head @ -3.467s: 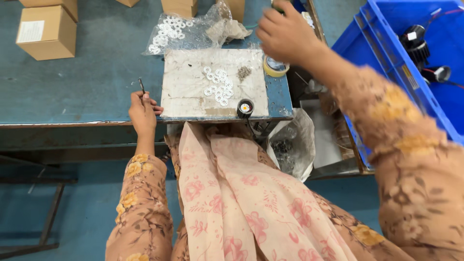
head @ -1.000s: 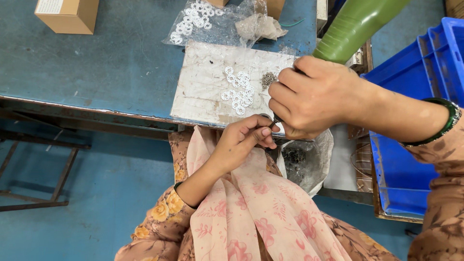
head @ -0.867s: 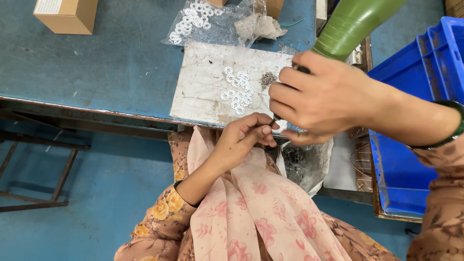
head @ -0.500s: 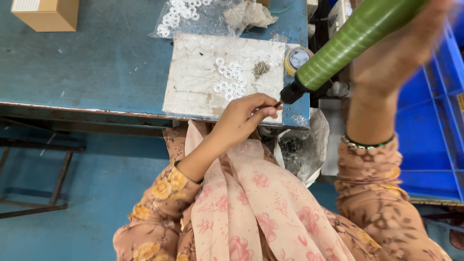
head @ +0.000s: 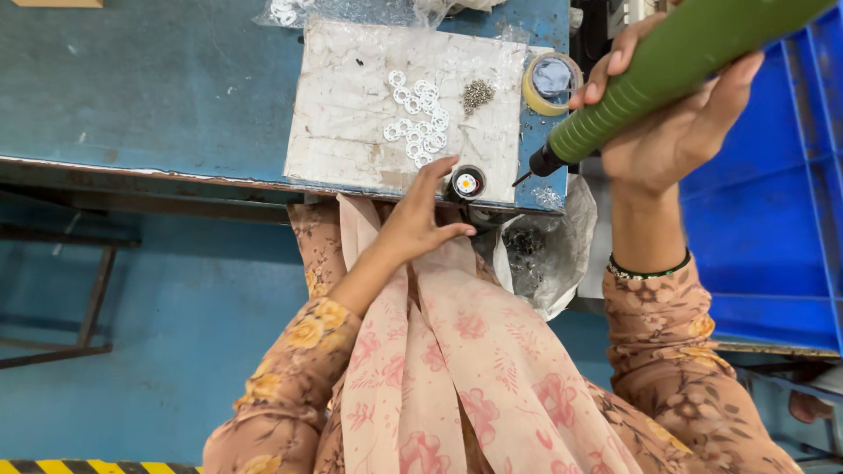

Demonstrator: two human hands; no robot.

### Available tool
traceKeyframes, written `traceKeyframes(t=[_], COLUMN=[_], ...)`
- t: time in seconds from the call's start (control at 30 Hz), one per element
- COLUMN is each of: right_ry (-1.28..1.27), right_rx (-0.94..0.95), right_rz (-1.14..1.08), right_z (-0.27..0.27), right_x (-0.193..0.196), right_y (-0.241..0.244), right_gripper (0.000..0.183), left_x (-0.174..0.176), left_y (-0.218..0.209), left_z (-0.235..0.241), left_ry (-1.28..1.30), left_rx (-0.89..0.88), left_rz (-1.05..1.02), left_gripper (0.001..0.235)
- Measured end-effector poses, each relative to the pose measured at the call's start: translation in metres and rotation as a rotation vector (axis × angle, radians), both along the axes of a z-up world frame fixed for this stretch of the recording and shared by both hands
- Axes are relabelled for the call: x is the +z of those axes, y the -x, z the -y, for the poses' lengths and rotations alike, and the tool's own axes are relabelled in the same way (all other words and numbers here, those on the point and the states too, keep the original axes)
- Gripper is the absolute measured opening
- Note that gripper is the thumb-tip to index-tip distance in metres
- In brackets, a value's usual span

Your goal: The person assembles an LED light fixture by hand, inserting a circular white component into a metal housing and then using an electric screwdriver to secure it with small screws.

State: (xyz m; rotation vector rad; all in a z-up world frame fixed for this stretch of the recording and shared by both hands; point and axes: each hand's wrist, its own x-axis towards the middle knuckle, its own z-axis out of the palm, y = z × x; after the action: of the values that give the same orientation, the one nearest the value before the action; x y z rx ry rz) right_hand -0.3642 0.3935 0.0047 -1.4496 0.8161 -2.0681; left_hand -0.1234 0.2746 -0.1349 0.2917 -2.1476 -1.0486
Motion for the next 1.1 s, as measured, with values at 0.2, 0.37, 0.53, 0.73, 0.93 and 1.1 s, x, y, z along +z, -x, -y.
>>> traceKeyframes(t=[0.2,0.37,0.53,0.73,0.93,1.1], right_ry=[-0.008,0.001,0.07,-0.059,0.038,0.095], right_rx=[-0.048,0.066,0.12,0.356,0.33,0.204], right_rz=[-0.057,-0.019,-0.015,-0.068,-0.115,-0.107], right_z=[0.037,0.078,0.081,0.045,0.046,0.049], right_x=[-0.006,-0.008,-0.014,-0.031,-0.051,-0.057], right_y=[0.023,0.067,0.085,0.073,0.063,0.048], right_gripper=[0.072,0.078,0.09,0.097,0.097,0.092], left_x=[-0.014,-0.008,-0.005,-0.011,-0.014,-0.017], left_y=[0.035,0.055,0.054,0.055,0.055,0.056], left_z=[0.017,0.047,0.045,0.041,0.037,0.038], left_ry=[0.026,-0.007,-0.04,0.058,0.174,0.188], left_rx=[0.053,0.034,0.064,0.108,0.158,0.149], left_rz=[0.036,-0.044,0.02,0.101,0.078,0.059], left_gripper=[0.067,0.057,0.055,0.037,0.036,0.04])
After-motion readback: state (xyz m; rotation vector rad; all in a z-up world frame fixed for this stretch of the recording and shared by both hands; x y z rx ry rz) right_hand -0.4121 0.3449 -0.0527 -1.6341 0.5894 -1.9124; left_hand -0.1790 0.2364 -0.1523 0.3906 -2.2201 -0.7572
